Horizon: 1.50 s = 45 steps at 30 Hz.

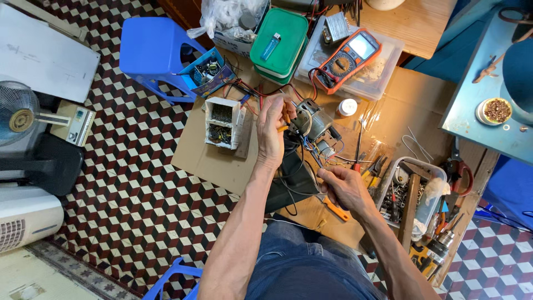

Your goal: The person works on a small electric motor on a cluttered workbench, using a cordless drill to tighten a screw, then a screwdriver to adjust internal components, and a multimeter to test electrical connections. The person repeatedly rotates the motor shaft and checks wiring throughout the process.

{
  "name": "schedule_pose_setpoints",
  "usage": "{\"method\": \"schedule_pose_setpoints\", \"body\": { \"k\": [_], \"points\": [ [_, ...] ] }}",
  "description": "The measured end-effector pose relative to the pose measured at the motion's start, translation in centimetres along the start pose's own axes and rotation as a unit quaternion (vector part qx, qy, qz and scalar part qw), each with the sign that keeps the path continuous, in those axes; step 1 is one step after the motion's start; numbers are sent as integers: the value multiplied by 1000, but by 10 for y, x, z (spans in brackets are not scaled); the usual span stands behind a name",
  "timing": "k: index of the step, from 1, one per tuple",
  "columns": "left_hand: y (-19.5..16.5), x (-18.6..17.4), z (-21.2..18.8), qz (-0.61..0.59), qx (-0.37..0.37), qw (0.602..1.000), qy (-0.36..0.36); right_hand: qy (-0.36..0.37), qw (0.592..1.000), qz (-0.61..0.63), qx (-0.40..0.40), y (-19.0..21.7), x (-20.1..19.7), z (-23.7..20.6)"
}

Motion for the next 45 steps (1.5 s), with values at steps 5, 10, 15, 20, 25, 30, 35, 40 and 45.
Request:
{"method": "schedule_pose_setpoints", "body": {
  "k": [5,10,15,20,25,30,35,40,45],
  "points": [
    [-12,-21,15,-47,67,995,-65,1,999,-40,14,-22,-13,-27],
    [-25,-81,52,-174,53,974,-137,-39,992,83,84,-66,-31,-54],
    [27,-138,36,53,-85,980,-170,-105,977,158,93,-110,-53,-63],
    [86,-153,1,285,-147,947,-32,-187,959,179,113,-142,-65,-66],
    [106,-148,-7,336,-142,928,76,-233,933,251,108,-160,-51,-70],
    [102,-134,-2,421,-61,898,112,-299,924,229,65,-149,-56,-43],
    [94,-106,3,426,13,899,104,-444,886,-33,-129,-92,-77,-40],
    [108,-78,36,353,-149,920,78,-449,889,-60,-64,-108,-37,-85],
    [145,-24,69,12,-371,924,93,-407,913,-11,31,-156,1,-116]
  ]
}}
Point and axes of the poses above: each hand's wrist, its own z-axis towards the middle knuckle, its own x-axis out of the palm, y = z × x, the point moved 7 cm from there along z, towards the middle knuckle, and after that the axes turned 15 degrees about -y, right-handed, at the moved point
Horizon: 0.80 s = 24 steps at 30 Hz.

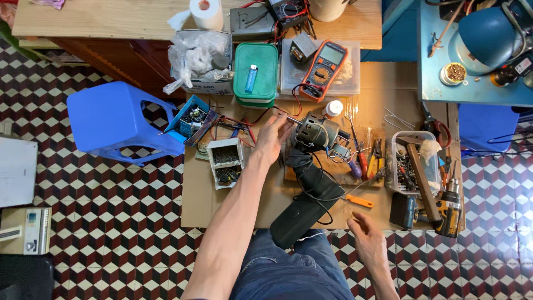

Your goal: The person works on a small electric motor on a cluttered workbench, using a cordless drill to tighten a screw, then a screwdriver to adjust internal components, and a multimeter to test electrical connections. The person repeatedly rotates the motor shaft and checks wiring throughout the process.

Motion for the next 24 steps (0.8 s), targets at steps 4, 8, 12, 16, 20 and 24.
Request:
{"method": "schedule_pose_setpoints", "body": {
  "k": [4,8,12,16,20,24],
  "points": [
    [15,-3,12,28,14,999,-11,4,996,-7,87,-45,-10,-13],
    [20,-10,12,26,37,999,-19,39,989,-64,130,-73,-7,-16],
    [22,-17,15,56,54,991,-106,66,982,-114,139,-79,0,-13],
    [23,-17,14,58,52,985,-153,84,980,-110,143,-77,8,-9],
    [13,-16,7,69,65,988,-122,98,986,-82,104,-63,18,0],
    [9,-11,1,60,61,994,-66,111,984,-111,78,-45,27,8]
  ]
}}
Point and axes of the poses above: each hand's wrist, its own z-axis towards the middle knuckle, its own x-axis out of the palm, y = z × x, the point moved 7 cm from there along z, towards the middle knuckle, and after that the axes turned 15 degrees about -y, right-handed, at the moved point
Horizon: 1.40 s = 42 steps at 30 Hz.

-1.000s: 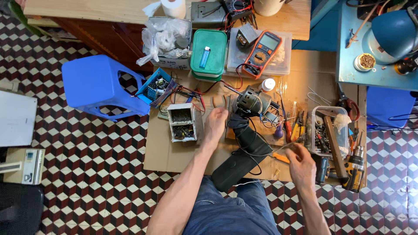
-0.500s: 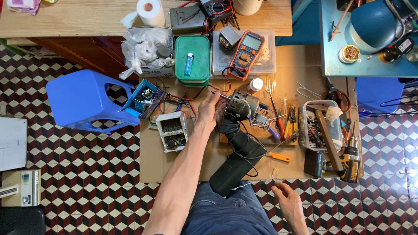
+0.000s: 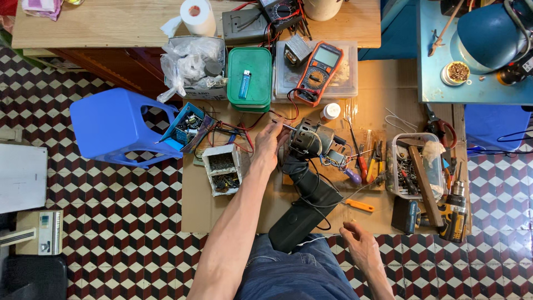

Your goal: The person works on a small electric motor on a cluttered workbench, using a cordless drill to tighten a screw, then a screwdriver to adjust internal components, and a multimeter to test electrical connections. The person repeatedly rotates the motor shaft and checks wiring throughout the process.

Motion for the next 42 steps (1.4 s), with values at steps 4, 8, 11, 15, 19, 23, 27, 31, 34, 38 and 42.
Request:
{"method": "schedule_pose_setpoints", "body": {
  "k": [4,8,11,15,19,23,27,31,34,38,42],
  "points": [
    [5,-1,-2,-31,6,999,-2,-5,999,27,-33,21,-1,1],
    [9,-6,8,39,33,996,-80,0,999,38,-36,30,1,2],
    [9,-9,11,94,28,987,-124,-6,998,6,-70,39,2,0],
    [3,-26,-5,207,31,963,-167,-60,996,23,-68,56,-3,-9],
    [7,-47,-50,275,66,950,-135,-185,957,37,-223,102,-14,-31],
    [35,-57,-97,307,33,950,-44,-220,896,-7,-386,159,5,-36],
    [48,-45,-106,306,22,952,6,-200,889,-72,-406,188,40,-15],
    [47,-39,-100,334,26,942,6,-196,885,-105,-409,190,61,2],
    [45,-36,-98,334,27,942,8,-187,885,-92,-416,188,69,10],
    [42,-37,-103,352,37,935,-11,-172,888,-59,-422,183,68,10],
    [34,-27,-116,331,62,941,-15,-219,855,-4,-471,187,49,-9]
  ]
}}
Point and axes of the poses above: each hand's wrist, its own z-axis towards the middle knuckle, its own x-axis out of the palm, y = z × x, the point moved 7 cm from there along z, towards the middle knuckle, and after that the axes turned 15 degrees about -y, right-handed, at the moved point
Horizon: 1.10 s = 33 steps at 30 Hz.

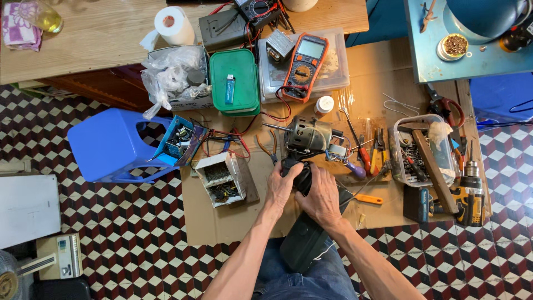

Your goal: The person works on a small electric motor on a cluttered workbench, using a cordless drill to tighten a screw, then a screwdriver to adjust internal components, and a multimeter to test electrical connections. The person repeatedly rotates the motor shaft and checks wiring throughout the process.

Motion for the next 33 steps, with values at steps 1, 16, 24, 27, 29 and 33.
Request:
{"method": "schedule_pose_setpoints", "body": {
  "k": [1,16,24,27,29,33],
  "points": [
    [-4,1,-5,-10,3,1000,-2,-3,1000,0,9,2,-5,0],
    [-101,27,-77,-73,116,985,106,-46,973,149,171,15,-119,46],
    [-131,14,27,-15,260,965,22,19,799,442,408,-18,-149,55],
    [-138,55,75,-31,148,970,189,58,747,547,373,-22,-146,56],
    [-131,69,88,-45,27,958,281,87,703,582,400,-32,-137,47],
    [-110,50,68,-211,-118,909,340,154,544,682,465,-43,-111,29]
  ]
}}
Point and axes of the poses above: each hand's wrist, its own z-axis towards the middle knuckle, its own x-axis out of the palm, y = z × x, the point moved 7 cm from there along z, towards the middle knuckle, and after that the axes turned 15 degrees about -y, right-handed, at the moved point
